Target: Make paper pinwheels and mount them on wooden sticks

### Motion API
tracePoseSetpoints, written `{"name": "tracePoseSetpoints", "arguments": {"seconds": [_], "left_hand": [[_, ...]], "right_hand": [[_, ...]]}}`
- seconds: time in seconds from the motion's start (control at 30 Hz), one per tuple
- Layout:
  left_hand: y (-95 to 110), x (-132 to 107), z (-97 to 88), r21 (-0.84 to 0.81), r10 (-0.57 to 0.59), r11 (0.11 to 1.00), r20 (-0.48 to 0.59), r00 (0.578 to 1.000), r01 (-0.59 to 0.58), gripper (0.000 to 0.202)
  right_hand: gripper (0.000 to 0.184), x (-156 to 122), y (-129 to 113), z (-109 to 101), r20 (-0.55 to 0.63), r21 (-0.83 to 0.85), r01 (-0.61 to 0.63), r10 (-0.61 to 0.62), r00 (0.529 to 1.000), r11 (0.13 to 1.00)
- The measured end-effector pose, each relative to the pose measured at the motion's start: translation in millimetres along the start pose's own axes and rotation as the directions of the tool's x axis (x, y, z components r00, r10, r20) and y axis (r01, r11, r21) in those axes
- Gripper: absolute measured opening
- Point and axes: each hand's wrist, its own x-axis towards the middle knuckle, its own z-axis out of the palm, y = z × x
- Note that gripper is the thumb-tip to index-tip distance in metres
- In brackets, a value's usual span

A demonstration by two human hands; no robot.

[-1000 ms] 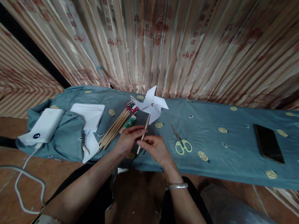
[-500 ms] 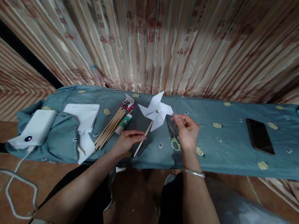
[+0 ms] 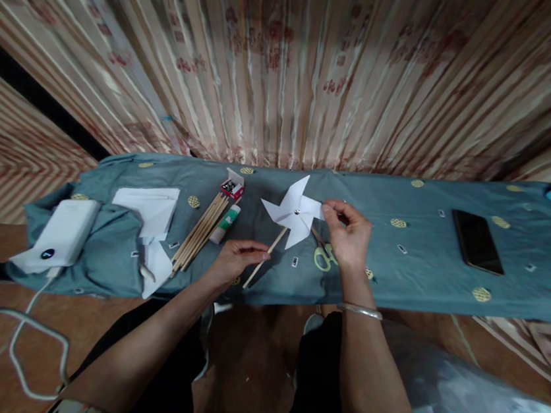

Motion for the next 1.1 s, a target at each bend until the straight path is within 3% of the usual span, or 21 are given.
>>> {"name": "tracePoseSetpoints", "arguments": {"seconds": [0.3,0.63,1.1], "left_hand": [[-1,2,-3.0,0.002,0.016,1.0,-0.027,0.999,-0.016,0.021],[3,3,-2.5,-0.035,0.021,0.999,-0.057,0.998,-0.023,0.021],[7,3,-2.5,-0.067,0.023,0.997,-0.107,0.994,-0.03,0.019]], "right_hand": [[0.013,-4,3,4,0.066,0.082,-0.075,0.07,0.995,0.994],[0.017,-9,-4,13,0.095,0.175,-0.194,0.179,0.979,0.965],[0.024,-19,-7,25,0.229,0.334,-0.409,0.348,0.909,0.849]]}}
